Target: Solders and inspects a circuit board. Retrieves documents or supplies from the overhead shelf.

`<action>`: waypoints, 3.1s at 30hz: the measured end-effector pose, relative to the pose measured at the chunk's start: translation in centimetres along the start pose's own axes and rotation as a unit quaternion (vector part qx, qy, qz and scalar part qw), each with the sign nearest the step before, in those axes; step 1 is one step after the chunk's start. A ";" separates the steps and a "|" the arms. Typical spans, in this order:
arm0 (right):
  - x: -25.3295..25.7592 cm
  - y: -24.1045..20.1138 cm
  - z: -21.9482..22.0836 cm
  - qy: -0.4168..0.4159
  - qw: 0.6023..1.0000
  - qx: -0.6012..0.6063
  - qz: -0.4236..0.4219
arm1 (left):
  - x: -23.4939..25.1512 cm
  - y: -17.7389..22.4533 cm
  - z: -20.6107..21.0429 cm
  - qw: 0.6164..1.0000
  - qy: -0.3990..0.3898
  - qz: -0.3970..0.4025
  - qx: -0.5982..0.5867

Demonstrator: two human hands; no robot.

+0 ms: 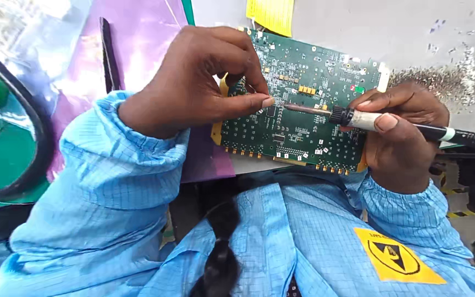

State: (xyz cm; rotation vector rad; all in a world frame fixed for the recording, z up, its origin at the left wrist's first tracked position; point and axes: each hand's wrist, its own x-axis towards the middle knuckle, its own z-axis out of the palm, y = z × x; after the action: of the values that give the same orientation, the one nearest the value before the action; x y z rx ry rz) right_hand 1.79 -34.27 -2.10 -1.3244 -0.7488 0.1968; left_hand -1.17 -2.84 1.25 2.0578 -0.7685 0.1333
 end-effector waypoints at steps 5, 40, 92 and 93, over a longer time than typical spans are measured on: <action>-0.1 -0.1 0.0 0.001 1.000 -0.005 0.010 | 0.1 0.2 0.0 1.000 -0.005 0.005 0.011; -2.2 -8.2 -19.2 0.401 0.839 -0.366 -0.006 | -1.2 -0.7 -2.4 0.922 0.157 -0.249 0.249; -14.4 -8.2 14.2 -0.308 0.714 -0.200 -0.596 | -28.2 32.7 24.3 0.583 0.714 -0.015 -0.387; -14.6 -7.6 14.8 -0.311 0.688 -0.206 -0.622 | -28.3 33.0 24.7 0.568 0.730 0.004 -0.380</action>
State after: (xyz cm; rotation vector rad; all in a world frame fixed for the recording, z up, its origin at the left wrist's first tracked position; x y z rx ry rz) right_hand -20.14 -32.20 0.18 -0.8467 -2.2274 -0.7079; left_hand -47.31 -22.13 0.14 0.5583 0.2788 1.1216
